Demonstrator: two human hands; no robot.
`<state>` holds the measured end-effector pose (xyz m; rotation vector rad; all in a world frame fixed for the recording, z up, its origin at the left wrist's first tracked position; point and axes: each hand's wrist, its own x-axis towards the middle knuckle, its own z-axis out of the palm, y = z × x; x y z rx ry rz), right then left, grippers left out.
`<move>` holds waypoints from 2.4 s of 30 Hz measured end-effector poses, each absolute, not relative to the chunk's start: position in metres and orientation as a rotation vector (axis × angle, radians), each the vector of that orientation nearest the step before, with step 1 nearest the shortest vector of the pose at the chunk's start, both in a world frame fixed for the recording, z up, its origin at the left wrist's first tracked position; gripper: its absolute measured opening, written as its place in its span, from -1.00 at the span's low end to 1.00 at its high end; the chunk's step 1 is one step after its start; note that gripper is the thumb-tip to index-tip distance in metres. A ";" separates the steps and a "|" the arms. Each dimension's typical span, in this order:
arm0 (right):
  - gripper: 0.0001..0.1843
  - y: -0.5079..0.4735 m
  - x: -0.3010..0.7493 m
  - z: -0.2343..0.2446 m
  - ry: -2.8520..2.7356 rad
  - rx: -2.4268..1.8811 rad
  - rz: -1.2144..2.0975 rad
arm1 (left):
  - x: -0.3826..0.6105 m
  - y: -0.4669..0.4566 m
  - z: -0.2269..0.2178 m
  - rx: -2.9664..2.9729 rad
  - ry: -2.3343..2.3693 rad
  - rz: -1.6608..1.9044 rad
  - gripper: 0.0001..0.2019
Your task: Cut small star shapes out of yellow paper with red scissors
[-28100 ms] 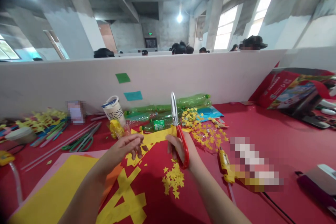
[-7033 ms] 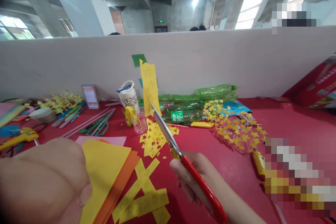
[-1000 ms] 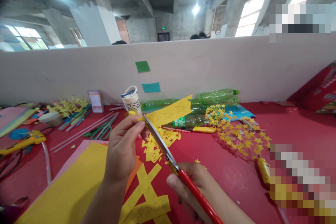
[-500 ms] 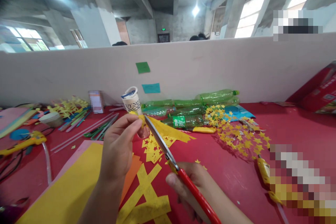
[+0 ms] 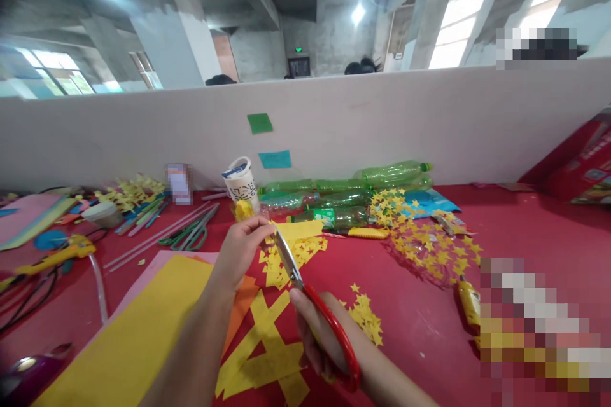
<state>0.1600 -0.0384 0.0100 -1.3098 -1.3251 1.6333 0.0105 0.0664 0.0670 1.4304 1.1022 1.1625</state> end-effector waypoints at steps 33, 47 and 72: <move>-0.61 -0.049 0.189 -0.011 -1.326 -1.584 1.368 | -0.002 0.007 0.008 1.770 1.001 0.646 -0.90; -0.81 -0.054 0.188 -0.017 -1.177 -1.457 1.381 | 0.027 -0.015 -0.019 1.813 0.952 0.547 -0.85; -0.58 -0.067 0.212 -0.010 -1.763 -1.641 1.267 | 0.009 0.000 -0.020 1.135 1.033 1.001 -0.81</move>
